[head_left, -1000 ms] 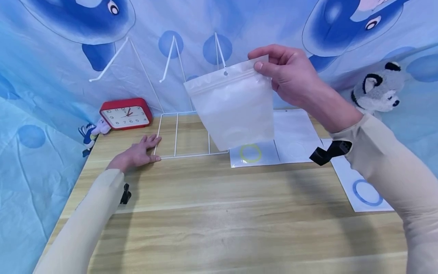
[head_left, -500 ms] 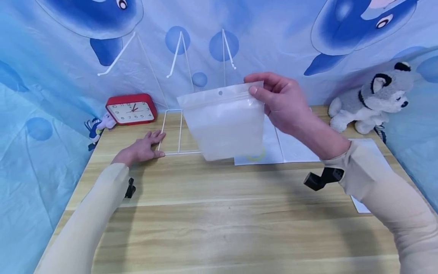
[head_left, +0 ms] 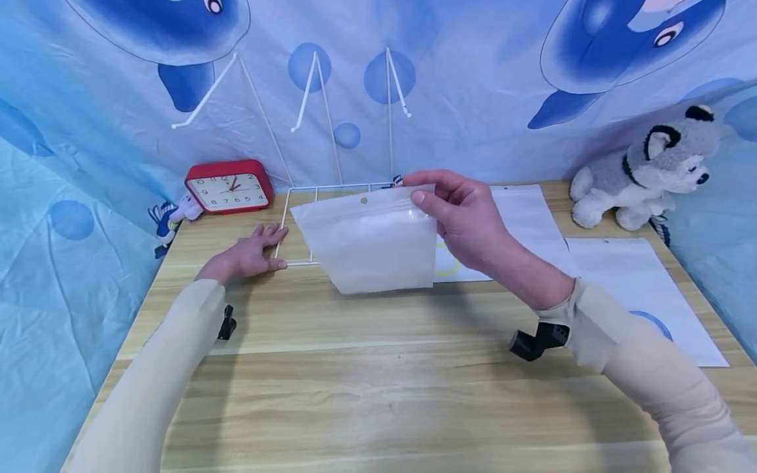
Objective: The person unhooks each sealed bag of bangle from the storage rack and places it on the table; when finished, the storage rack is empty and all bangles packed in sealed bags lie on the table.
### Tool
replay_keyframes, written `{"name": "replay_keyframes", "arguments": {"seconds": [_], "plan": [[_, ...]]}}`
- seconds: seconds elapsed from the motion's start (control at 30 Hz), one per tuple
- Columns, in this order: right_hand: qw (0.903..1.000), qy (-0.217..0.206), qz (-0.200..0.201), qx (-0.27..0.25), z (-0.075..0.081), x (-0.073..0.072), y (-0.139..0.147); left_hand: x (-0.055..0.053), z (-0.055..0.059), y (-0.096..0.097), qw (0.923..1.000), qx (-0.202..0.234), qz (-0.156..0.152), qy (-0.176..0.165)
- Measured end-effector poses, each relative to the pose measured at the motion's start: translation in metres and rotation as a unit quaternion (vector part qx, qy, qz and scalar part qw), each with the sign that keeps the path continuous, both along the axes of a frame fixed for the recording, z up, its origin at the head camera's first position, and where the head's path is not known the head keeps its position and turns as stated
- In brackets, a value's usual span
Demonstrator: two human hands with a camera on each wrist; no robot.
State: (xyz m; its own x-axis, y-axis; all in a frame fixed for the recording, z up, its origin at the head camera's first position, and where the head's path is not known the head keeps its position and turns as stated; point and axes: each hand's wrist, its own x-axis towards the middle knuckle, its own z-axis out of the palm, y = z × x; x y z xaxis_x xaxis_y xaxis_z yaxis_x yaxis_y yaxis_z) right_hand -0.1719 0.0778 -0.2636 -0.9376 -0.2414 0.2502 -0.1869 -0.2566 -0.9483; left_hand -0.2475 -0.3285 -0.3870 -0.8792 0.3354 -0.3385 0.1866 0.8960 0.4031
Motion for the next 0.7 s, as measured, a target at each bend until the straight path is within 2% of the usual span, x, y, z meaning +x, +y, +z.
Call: {"name": "replay_keyframes", "arguments": {"seconds": [0.1, 0.23, 0.4, 0.53, 0.7], "plan": [[0.9998, -0.021, 0.004, 0.005, -0.003, 0.009, -0.003, 0.000, 0.001, 0.000, 1.0000, -0.001, -0.002, -0.001], [0.9967, -0.079, 0.012, 0.009, -0.004, 0.023, -0.003, 0.000, 0.001, 0.000, 1.0000, -0.002, 0.000, -0.008], [0.9869, -0.151, 0.047, -0.029, -0.006, 0.034, -0.003, 0.000, 0.001, 0.001, 0.9998, -0.003, 0.010, -0.014], [0.9827, -0.174, 0.055, -0.031, -0.017, 0.026, -0.009, 0.001, 0.001, 0.001, 0.9998, -0.006, 0.013, -0.015], [0.9870, -0.158, 0.019, -0.024, -0.036, 0.006, -0.018, 0.000, 0.001, 0.001, 0.9999, -0.005, 0.007, -0.006]]}}
